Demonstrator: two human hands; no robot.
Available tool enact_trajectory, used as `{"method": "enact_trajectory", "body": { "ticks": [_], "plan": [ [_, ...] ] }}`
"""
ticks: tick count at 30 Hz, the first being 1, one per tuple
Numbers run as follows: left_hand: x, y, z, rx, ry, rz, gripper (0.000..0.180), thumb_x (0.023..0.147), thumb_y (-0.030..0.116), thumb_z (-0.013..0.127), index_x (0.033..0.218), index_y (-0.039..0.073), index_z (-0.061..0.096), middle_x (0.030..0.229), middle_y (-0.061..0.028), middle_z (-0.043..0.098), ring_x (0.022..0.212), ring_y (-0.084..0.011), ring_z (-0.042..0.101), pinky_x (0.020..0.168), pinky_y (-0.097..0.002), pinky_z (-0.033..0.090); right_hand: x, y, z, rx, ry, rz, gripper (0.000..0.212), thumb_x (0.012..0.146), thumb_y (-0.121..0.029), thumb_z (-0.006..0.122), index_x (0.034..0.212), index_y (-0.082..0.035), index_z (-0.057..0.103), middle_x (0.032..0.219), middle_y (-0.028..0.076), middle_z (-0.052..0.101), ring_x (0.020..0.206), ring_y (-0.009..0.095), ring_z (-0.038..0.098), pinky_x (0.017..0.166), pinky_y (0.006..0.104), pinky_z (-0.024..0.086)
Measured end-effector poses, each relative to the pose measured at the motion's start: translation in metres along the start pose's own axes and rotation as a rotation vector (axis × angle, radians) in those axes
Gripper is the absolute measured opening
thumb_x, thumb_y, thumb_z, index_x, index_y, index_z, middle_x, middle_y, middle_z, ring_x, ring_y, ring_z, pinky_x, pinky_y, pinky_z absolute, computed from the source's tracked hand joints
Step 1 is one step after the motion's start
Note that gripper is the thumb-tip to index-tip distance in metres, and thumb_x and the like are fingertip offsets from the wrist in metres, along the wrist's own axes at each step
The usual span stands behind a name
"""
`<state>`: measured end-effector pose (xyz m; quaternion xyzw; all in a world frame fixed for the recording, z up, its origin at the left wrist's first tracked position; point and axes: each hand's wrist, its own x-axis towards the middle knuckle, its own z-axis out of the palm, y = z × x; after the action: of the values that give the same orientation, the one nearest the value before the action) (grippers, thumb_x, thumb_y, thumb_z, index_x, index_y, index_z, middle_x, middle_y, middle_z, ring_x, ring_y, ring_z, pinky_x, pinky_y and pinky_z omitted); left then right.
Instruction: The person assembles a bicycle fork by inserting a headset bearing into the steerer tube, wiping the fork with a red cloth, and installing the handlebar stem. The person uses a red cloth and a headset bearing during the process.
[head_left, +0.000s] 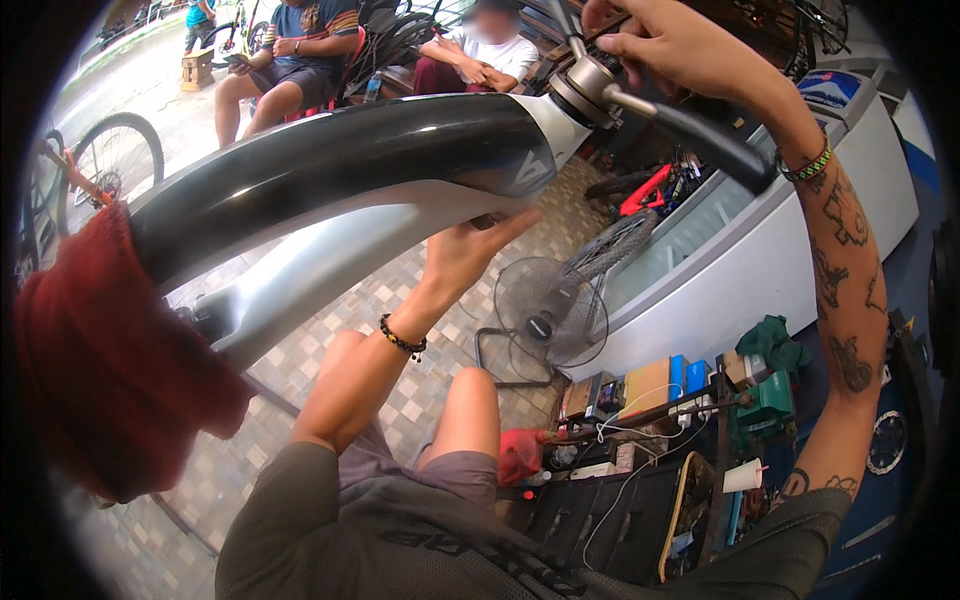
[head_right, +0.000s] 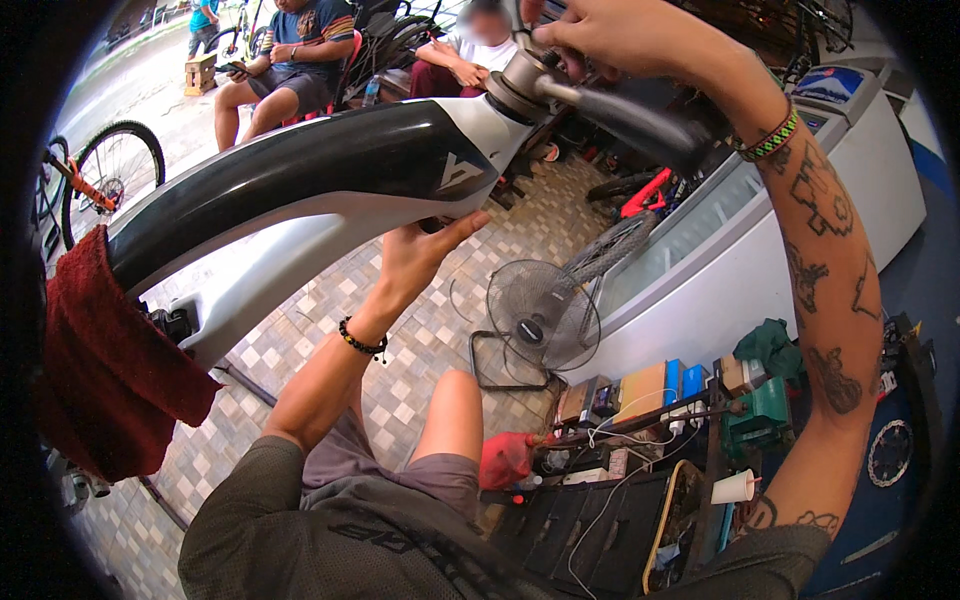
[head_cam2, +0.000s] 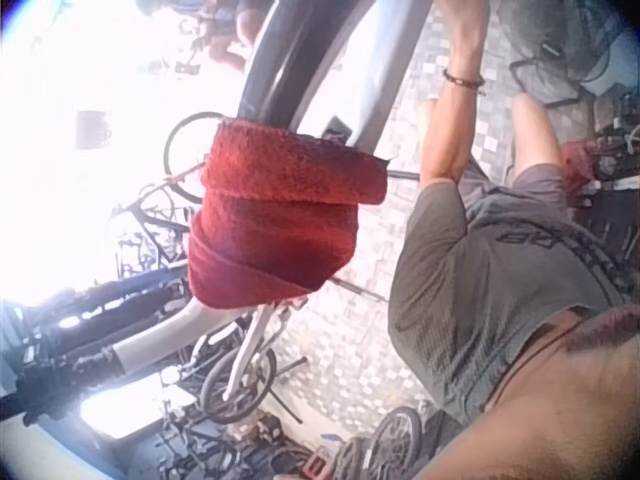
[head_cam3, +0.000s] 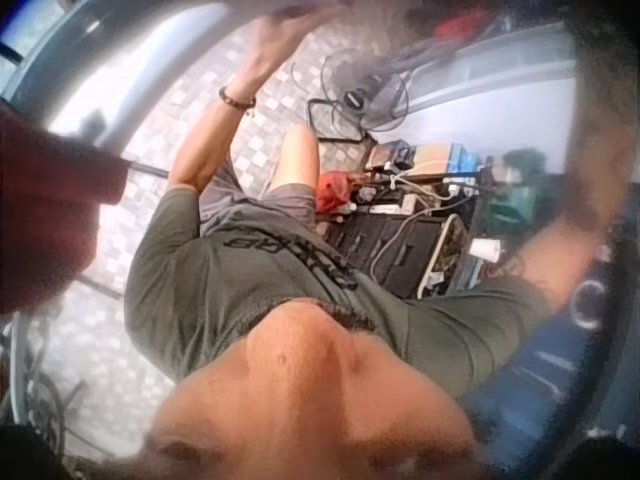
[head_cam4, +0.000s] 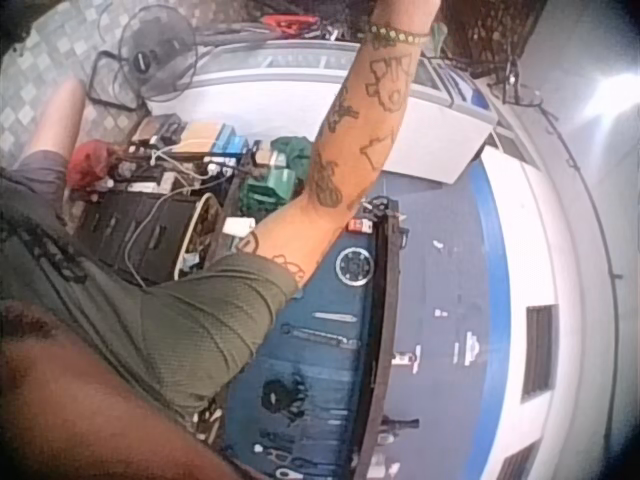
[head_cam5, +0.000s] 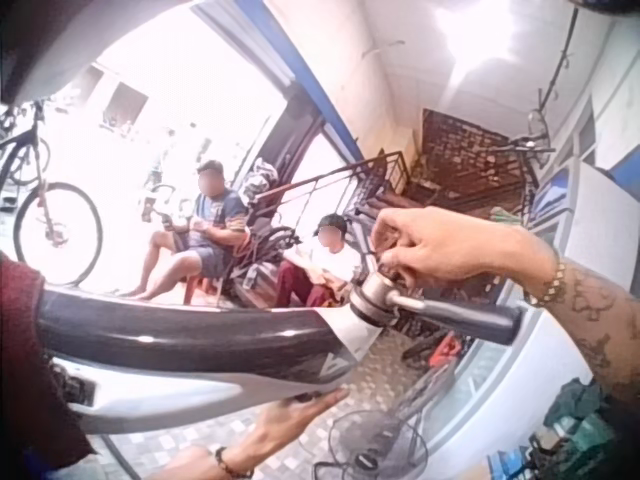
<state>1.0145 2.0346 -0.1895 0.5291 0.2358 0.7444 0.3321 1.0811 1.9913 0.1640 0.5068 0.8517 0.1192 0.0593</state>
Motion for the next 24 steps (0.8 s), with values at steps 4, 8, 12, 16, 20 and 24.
{"method": "enact_trajectory", "body": {
  "ticks": [4, 8, 12, 16, 20, 24],
  "plan": [
    [0.001, -0.002, -0.001, -0.022, 0.002, 0.004, 0.03, 0.084, 0.022, 0.09, 0.097, -0.002, 0.078, 0.089, -0.0058, 0.075, 0.079, -0.0123, 0.063, 0.07, -0.0294, 0.052, 0.006, 0.026, -0.004, -0.001, -0.147, -0.26, 0.063, 0.092, -0.024, 0.074, 0.145, 0.0, 0.051, 0.136, 0.024, 0.061, 0.124, 0.031, 0.061, 0.108, 0.0418, 0.049],
    [0.0, 0.002, 0.0, -0.047, -0.007, 0.009, 0.028, 0.085, 0.019, 0.09, 0.099, -0.002, 0.078, 0.092, -0.006, 0.075, 0.082, -0.0122, 0.064, 0.073, -0.0291, 0.053, 0.004, 0.02, 0.002, -0.056, -0.12, -0.163, 0.068, 0.097, -0.046, 0.074, 0.14, 0.003, 0.053, 0.127, 0.024, 0.066, 0.115, 0.03, 0.067, 0.098, 0.0407, 0.055],
    [-0.002, 0.006, 0.002, -0.068, -0.008, -0.014, 0.027, 0.085, 0.018, 0.089, 0.099, -0.002, 0.078, 0.092, -0.0052, 0.075, 0.084, -0.0114, 0.064, 0.075, -0.0289, 0.053, -0.003, -0.01, -0.006, 0.075, -0.058, 0.197, 0.048, 0.107, -0.043, 0.06, 0.121, 0.003, 0.06, 0.1, 0.016, 0.073, 0.078, 0.021, 0.073, 0.069, 0.0328, 0.059],
    [-0.001, 0.004, 0.001, -0.086, -0.006, -0.005, 0.033, 0.084, 0.018, 0.09, 0.107, -0.001, 0.076, 0.098, -0.0041, 0.074, 0.086, -0.0109, 0.063, 0.077, -0.0282, 0.052, 0.002, -0.008, -0.018, 0.227, -0.365, -0.039, 0.048, 0.102, -0.037, 0.067, 0.127, 0.003, 0.061, 0.108, 0.018, 0.072, 0.095, 0.025, 0.072, 0.083, 0.0365, 0.058],
    [0.0, 0.0, -0.001, -0.075, -0.019, -0.086, 0.035, 0.084, 0.017, 0.091, 0.11, -0.001, 0.075, 0.1, -0.0028, 0.073, 0.087, -0.0103, 0.062, 0.078, -0.0276, 0.052, 0.007, 0.026, -0.002, -0.171, -0.121, -0.326, 0.06, 0.094, -0.037, 0.075, 0.136, 0.002, 0.061, 0.12, 0.019, 0.072, 0.112, 0.029, 0.068, 0.097, 0.0394, 0.054],
    [-0.001, 0.0, -0.002, -0.07, -0.034, -0.062, 0.032, 0.085, 0.017, 0.09, 0.107, 0.0, 0.075, 0.099, -0.0024, 0.073, 0.087, -0.0098, 0.062, 0.077, -0.0267, 0.052, 0.008, 0.026, 0.005, -0.081, -0.101, -0.002, 0.063, 0.098, -0.05, 0.07, 0.128, 0.005, 0.064, 0.104, 0.017, 0.074, 0.097, 0.026, 0.072, 0.087, 0.0364, 0.057]
  ]
}}
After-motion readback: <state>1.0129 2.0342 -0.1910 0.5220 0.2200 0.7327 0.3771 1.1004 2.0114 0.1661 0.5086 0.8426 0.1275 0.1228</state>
